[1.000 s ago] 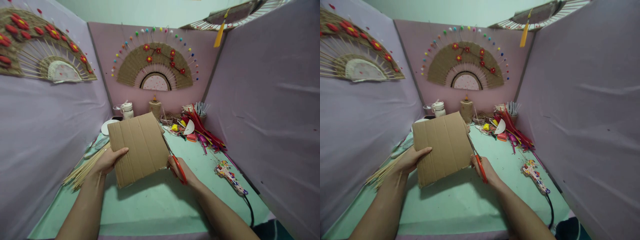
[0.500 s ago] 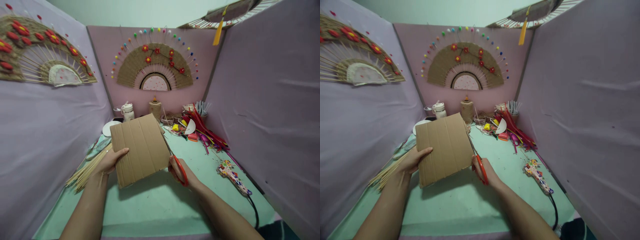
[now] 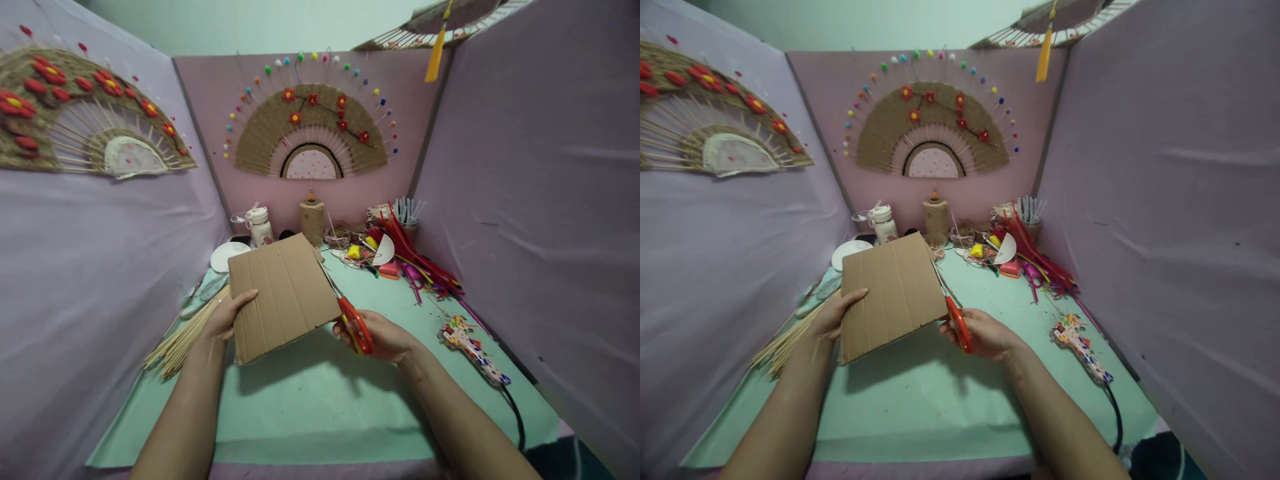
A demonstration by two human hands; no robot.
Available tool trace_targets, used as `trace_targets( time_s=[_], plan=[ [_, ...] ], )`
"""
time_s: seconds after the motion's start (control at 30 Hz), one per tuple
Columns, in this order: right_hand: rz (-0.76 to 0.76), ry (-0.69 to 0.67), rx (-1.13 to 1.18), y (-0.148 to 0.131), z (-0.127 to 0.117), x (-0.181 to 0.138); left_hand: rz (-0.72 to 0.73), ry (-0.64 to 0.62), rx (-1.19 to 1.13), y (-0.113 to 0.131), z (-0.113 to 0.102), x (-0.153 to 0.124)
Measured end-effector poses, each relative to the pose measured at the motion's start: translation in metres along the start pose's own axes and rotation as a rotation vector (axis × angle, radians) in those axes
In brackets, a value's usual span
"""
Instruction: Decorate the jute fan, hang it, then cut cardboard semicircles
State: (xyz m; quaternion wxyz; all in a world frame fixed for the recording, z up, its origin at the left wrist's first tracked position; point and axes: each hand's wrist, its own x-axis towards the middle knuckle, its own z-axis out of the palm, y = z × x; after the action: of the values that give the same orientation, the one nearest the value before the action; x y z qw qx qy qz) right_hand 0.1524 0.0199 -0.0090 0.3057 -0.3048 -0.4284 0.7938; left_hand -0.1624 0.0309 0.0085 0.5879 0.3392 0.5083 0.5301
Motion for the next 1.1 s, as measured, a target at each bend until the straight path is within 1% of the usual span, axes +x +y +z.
trace_targets(
  time_s=[0.1,0.2,0.37,0.43,0.57,0.7,0.8,0.9,1.1],
  plan=[
    [-0.013,0.03,-0.049,0.003,-0.003,0.003,0.02,0.007,0.008,0.001,0.001,-0.001],
    [-0.023,0.062,-0.108,0.008,-0.002,0.007,0.026,-0.021,0.037,0.003,0.002,-0.003],
    [-0.006,0.119,-0.271,0.012,0.001,0.01,0.041,-0.037,0.105,0.006,-0.002,-0.006],
    [-0.01,0.131,-0.277,0.013,0.001,0.011,0.045,-0.05,0.116,0.006,-0.003,-0.007],
    [-0.076,0.133,-0.256,0.017,0.0,0.012,0.049,-0.074,0.139,0.005,-0.004,-0.008],
    [-0.084,0.164,-0.342,0.021,-0.001,0.013,0.058,-0.054,0.16,0.003,-0.003,-0.008],
    [-0.089,0.204,-0.39,0.024,-0.001,0.015,0.057,-0.074,0.168,0.001,-0.002,-0.007],
    [-0.122,0.251,-0.377,0.026,-0.001,0.017,0.037,-0.098,0.168,-0.002,-0.001,-0.006],
    [-0.159,0.312,-0.39,0.025,0.003,0.018,0.032,-0.097,0.165,-0.003,0.002,-0.006]
  ],
)
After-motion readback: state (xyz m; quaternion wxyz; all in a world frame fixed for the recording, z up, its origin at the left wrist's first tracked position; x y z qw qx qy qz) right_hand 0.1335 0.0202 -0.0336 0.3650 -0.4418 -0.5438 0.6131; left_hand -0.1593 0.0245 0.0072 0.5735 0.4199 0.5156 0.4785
